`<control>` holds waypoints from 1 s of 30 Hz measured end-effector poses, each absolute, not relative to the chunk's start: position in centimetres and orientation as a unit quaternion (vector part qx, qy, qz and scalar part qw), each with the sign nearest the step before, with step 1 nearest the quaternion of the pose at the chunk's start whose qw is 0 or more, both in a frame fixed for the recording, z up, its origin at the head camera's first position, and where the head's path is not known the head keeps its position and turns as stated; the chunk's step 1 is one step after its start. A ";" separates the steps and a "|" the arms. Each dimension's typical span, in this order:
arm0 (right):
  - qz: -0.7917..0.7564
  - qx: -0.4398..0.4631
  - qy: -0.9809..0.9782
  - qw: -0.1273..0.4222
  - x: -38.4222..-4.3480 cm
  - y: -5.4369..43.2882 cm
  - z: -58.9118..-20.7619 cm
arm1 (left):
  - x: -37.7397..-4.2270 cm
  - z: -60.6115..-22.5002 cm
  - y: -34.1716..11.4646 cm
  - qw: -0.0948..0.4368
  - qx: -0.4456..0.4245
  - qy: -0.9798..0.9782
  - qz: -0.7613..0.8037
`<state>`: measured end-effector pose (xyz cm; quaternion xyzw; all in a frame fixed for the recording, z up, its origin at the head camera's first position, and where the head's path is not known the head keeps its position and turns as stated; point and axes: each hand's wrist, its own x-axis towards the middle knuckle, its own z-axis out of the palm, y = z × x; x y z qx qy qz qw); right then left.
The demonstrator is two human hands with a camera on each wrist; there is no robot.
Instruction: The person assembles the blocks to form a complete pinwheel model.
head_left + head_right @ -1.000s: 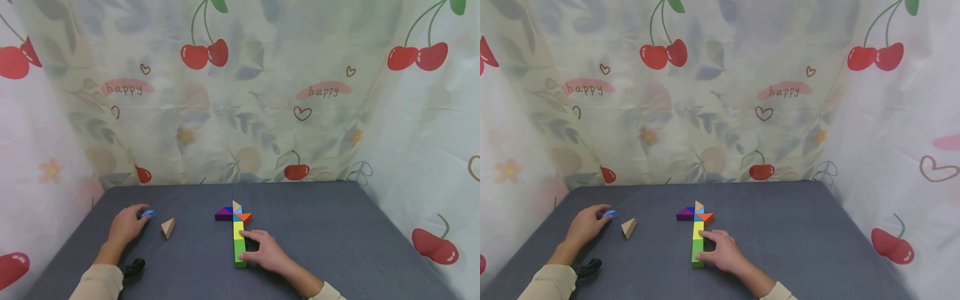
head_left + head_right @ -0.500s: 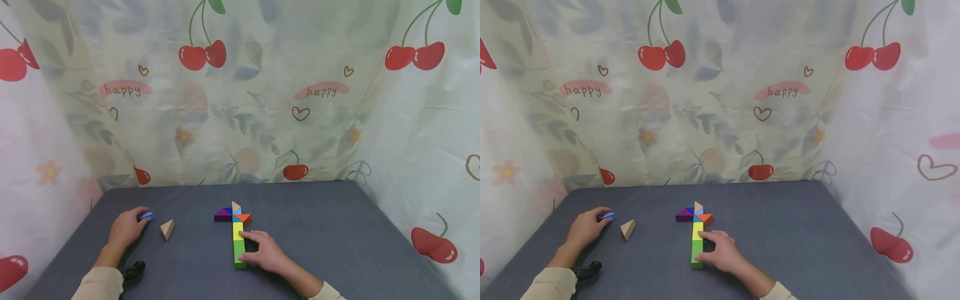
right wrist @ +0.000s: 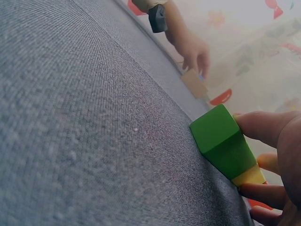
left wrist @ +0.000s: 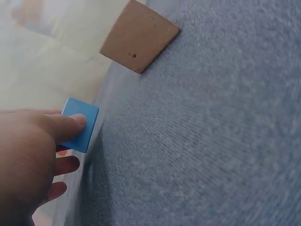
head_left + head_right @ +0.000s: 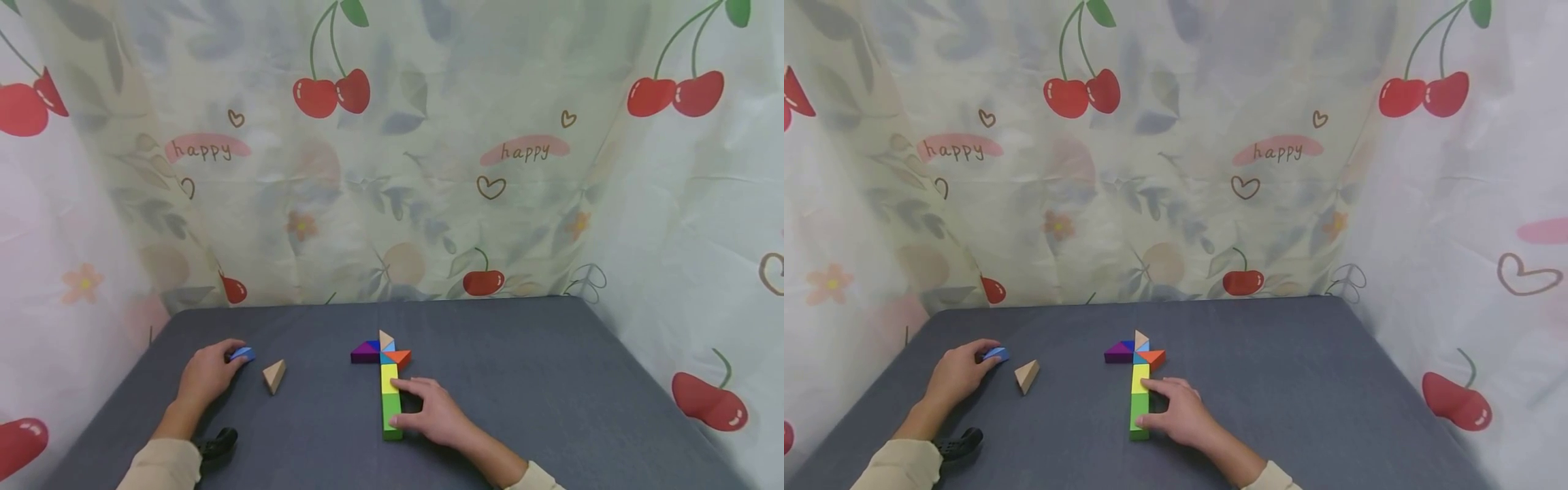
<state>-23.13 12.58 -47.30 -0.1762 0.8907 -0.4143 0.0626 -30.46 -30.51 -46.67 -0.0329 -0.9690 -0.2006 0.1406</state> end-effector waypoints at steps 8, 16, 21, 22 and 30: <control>-0.417 -0.175 0.890 0.067 -23.1 12.6 -47.3 | -30.4 -45.1 -30.0 0.151 -0.044 -0.966 -0.206; -0.419 -0.174 0.889 0.067 -23.1 12.6 -47.4 | -31.1 -42.9 -29.0 0.162 -0.067 -0.966 -0.190; -0.420 -0.177 0.888 0.064 -23.2 12.7 -47.4 | -31.1 -41.7 -27.9 0.173 -0.087 -0.964 -0.185; -0.421 -0.178 0.887 0.063 -23.2 12.6 -47.4 | -31.1 -41.4 -27.7 0.174 -0.090 -0.963 -0.183; -0.420 -0.179 0.888 0.059 -23.1 12.5 -47.4 | -31.1 -39.9 -26.0 0.192 -0.111 -0.960 -0.169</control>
